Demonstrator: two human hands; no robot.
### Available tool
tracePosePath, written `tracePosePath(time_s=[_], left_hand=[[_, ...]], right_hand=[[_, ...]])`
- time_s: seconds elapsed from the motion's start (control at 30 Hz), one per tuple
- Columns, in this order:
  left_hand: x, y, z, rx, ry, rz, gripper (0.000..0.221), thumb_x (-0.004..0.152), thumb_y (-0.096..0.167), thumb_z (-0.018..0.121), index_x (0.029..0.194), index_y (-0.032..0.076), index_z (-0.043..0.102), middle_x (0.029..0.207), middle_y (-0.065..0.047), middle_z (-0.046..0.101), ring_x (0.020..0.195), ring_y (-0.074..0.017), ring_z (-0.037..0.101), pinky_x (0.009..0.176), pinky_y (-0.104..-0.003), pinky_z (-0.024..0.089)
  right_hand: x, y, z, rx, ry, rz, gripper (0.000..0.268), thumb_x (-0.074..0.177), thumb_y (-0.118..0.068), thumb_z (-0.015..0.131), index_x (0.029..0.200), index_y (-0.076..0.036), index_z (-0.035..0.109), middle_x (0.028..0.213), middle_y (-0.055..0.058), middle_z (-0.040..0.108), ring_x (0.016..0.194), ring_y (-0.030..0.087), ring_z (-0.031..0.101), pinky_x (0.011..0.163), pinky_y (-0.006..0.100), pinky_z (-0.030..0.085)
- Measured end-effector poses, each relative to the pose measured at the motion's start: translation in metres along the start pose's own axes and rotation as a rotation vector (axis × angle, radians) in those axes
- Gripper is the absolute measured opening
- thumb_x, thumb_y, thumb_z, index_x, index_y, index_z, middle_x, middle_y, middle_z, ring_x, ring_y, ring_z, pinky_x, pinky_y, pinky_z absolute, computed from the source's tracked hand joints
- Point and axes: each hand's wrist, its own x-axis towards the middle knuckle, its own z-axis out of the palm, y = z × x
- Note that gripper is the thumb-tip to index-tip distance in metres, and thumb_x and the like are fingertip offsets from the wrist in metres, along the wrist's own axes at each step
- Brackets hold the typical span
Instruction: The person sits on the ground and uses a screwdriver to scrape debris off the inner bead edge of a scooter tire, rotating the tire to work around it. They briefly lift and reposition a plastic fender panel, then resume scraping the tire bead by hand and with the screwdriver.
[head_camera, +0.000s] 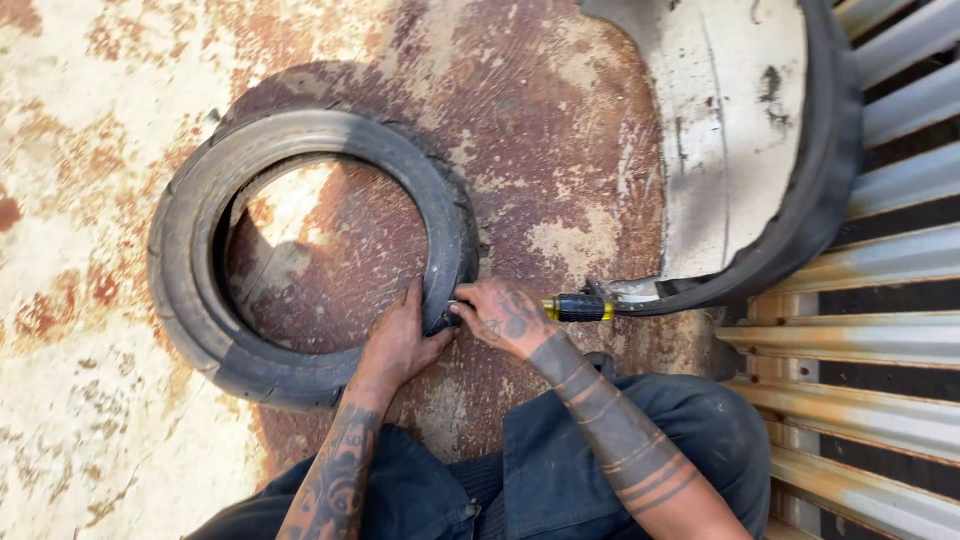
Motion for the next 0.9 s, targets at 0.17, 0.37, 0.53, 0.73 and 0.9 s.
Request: tracePosePath(time_s=[0.17,0.37,0.53,0.73,0.9], left_hand=[[0.0,0.014,0.013,0.062,0.046,-0.099,0.101,0.081,0.055,0.073,0.159,0.007,0.031,0.139,-0.021,0.057,0.131,-0.0429,0.056,0.103,-0.066,0.048],[-0.007,0.02,0.005,0.07,0.116,-0.067,0.097,0.08,0.051,0.074,0.156,0.004,0.035,0.13,-0.022,0.061,0.124,-0.0425,0.061,0.099,-0.061,0.052],[-0.007,0.005,0.009,-0.029,0.147,-0.006,0.095,0.079,0.047,0.077,0.152,-0.001,0.04,0.128,-0.029,0.063,0.117,-0.0495,0.064,0.096,-0.062,0.052],[0.003,0.005,0.01,-0.066,0.101,0.004,0.094,0.082,0.047,0.075,0.156,0.003,0.037,0.133,-0.025,0.061,0.121,-0.0457,0.064,0.098,-0.059,0.052],[-0.013,0.027,0.008,0.097,0.217,-0.022,0.099,0.082,0.051,0.076,0.156,0.0,0.034,0.133,-0.024,0.056,0.123,-0.0454,0.059,0.099,-0.059,0.049]], right_hand=[[0.002,0.003,0.0,0.203,0.108,0.144,0.023,0.1,-0.029,0.053,0.098,-0.015,0.072,0.078,0.013,0.075,0.079,0.035,0.074,0.071,0.046,0.06],[0.005,0.027,0.031,0.009,0.029,0.112,0.028,0.098,-0.044,0.056,0.107,-0.024,0.073,0.092,0.009,0.078,0.094,0.03,0.076,0.077,0.042,0.062],[0.0,0.004,-0.001,0.131,-0.041,0.11,0.033,0.103,-0.037,0.053,0.113,-0.013,0.073,0.1,0.017,0.078,0.099,0.037,0.074,0.078,0.047,0.062],[0.001,-0.004,-0.046,0.344,-0.224,0.204,0.039,0.106,-0.034,0.052,0.123,-0.004,0.07,0.118,0.022,0.073,0.113,0.036,0.07,0.097,0.048,0.056],[0.005,0.0,-0.049,0.421,-0.177,0.269,0.042,0.111,-0.027,0.043,0.135,0.003,0.06,0.12,0.029,0.068,0.119,0.041,0.066,0.101,0.051,0.052]])
